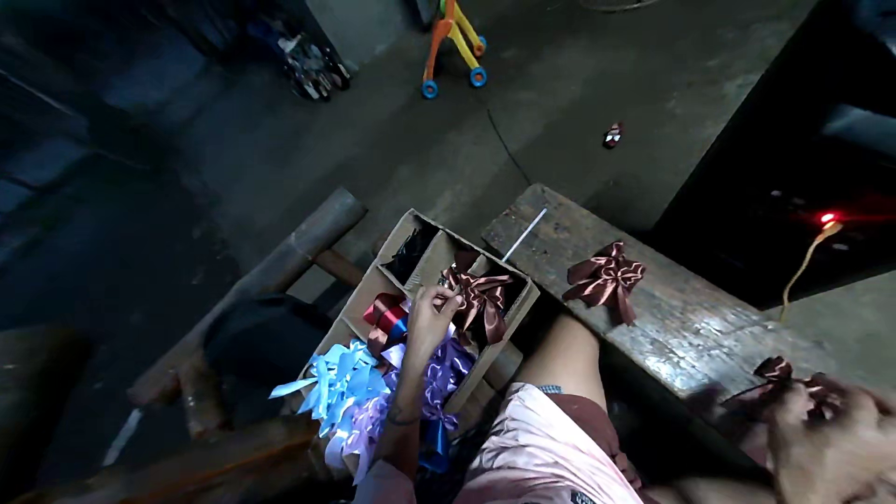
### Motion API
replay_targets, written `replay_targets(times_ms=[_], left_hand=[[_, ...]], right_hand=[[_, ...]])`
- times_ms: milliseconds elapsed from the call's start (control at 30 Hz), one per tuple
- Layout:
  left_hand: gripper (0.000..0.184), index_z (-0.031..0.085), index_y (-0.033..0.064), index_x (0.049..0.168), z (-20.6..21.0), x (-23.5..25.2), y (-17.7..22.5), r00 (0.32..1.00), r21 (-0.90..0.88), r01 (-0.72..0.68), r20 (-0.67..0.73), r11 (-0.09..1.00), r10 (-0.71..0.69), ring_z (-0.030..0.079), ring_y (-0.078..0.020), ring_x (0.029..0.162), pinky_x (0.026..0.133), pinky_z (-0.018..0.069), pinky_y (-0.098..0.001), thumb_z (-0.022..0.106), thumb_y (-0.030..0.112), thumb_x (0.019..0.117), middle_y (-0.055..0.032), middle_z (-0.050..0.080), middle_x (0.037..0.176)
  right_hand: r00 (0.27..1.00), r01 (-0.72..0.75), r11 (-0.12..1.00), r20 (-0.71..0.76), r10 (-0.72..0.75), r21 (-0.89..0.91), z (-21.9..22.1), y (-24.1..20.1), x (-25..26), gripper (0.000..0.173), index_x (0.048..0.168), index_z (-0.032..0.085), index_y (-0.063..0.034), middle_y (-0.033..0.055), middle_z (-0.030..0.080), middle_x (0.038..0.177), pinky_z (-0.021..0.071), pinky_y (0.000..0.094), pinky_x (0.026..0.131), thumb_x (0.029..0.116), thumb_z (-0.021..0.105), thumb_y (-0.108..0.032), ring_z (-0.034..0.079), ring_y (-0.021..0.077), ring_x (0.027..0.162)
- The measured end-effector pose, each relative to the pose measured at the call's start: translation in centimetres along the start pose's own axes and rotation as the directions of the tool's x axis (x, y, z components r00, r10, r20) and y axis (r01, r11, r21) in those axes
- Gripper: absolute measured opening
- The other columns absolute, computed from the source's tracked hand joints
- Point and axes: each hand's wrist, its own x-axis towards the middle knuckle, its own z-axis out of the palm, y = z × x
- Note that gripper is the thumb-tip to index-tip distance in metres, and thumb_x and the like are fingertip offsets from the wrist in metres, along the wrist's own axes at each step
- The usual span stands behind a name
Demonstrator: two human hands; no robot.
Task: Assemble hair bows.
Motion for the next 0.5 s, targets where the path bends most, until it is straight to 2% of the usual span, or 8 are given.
replay_targets(times_ms=[67,100,167,233,300,367,433,500], left_hand=[[0.047,0.060,0.0006,0.129,0.2,0.3,-0.3,1.000,-0.032,-0.009,0.029,0.999,0.010,0.062,-0.0322,0.110,0.095,0.0502,-0.0511,0.076,0.025,0.0931,-0.0214,0.062,0.125],[0.052,0.059,0.0007,0.131,0.6,0.3,-0.3,0.999,-0.035,-0.013,0.040,0.999,0.014,0.061,-0.0337,0.111,0.095,0.0498,-0.0525,0.079,0.025,0.0909,-0.0224,0.061,0.127],[0.045,0.062,0.0000,0.129,1.3,0.3,0.1,0.999,-0.017,-0.001,0.050,1.000,0.002,0.062,-0.0355,0.109,0.095,0.0499,-0.0542,0.078,0.020,0.0919,-0.0228,0.063,0.123],[0.031,0.065,-0.0002,0.123,1.4,0.3,0.2,0.999,-0.018,0.019,0.035,1.000,-0.018,0.065,-0.0299,0.093,0.086,0.0529,-0.0495,0.072,0.014,0.0955,-0.0185,0.067,0.107],[0.028,0.065,-0.0002,0.121,1.2,0.3,-0.2,0.999,-0.108,0.042,0.025,0.993,-0.040,0.066,-0.0231,0.086,0.081,0.0548,-0.0432,0.071,0.011,0.0957,-0.0147,0.069,0.101],[0.027,0.065,-0.0004,0.121,0.8,0.4,-0.6,0.997,-0.222,0.070,0.039,0.972,-0.063,0.067,-0.0199,0.088,0.082,0.0554,-0.0394,0.071,0.010,0.0958,-0.0139,0.069,0.102],[0.024,0.066,-0.0019,0.119,0.0,0.5,-0.7,0.994,-0.343,0.104,0.057,0.933,-0.090,0.066,-0.0177,0.091,0.084,0.0554,-0.0362,0.068,0.007,0.0973,-0.0145,0.069,0.106],[0.021,0.064,-0.0037,0.119,-0.7,0.7,-0.8,0.990,-0.486,0.141,0.066,0.863,-0.125,0.063,-0.0129,0.087,0.080,0.0539,-0.0311,0.062,0.004,0.1000,-0.0124,0.066,0.107]], right_hand=[[0.991,0.130,0.989,0.035,-0.132,0.069,1.4,-3.8,0.3,0.036,0.119,0.068,0.0060,0.0408,0.056,0.129,0.0350,0.0774,0.097,0.0976,0.057,-0.022,0.048,0.0650,0.123],[0.977,0.188,0.974,0.079,-0.199,0.127,2.3,-6.1,0.3,0.035,0.118,0.069,0.0050,0.0382,0.058,0.129,0.0359,0.0786,0.095,0.0970,0.057,-0.021,0.050,0.0635,0.123],[0.916,0.289,0.913,0.194,-0.351,0.286,4.7,-11.3,0.0,0.034,0.116,0.070,0.0055,0.0340,0.062,0.125,0.0357,0.0806,0.093,0.0977,0.058,-0.021,0.051,0.0612,0.123],[0.827,0.366,0.833,0.266,-0.496,0.414,7.6,-16.4,-0.5,0.031,0.112,0.074,0.0008,0.0267,0.066,0.121,0.0386,0.0771,0.093,0.0967,0.063,-0.024,0.056,0.0536,0.121],[0.732,0.403,0.797,0.364,-0.576,0.450,9.6,-21.2,-1.2,0.036,0.117,0.074,-0.0073,0.0230,0.062,0.129,0.0402,0.0733,0.093,0.0941,0.070,-0.034,0.053,0.0492,0.125],[0.657,0.428,0.805,0.471,-0.589,0.411,11.2,-24.8,-1.9,0.048,0.127,0.071,-0.0129,0.0262,0.051,0.144,0.0377,0.0751,0.094,0.0892,0.077,-0.043,0.045,0.0516,0.133],[0.598,0.446,0.823,0.567,-0.566,0.351,12.7,-26.7,-2.1,0.042,0.121,0.073,-0.0132,0.0264,0.039,0.156,0.0333,0.0762,0.099,0.0878,0.080,-0.038,0.034,0.0525,0.142],[0.579,0.429,0.811,0.568,-0.585,0.398,13.0,-26.9,-2.0,0.025,0.109,0.076,-0.0113,0.0252,0.038,0.157,0.0316,0.0774,0.099,0.0894,0.080,-0.026,0.031,0.0534,0.144]])
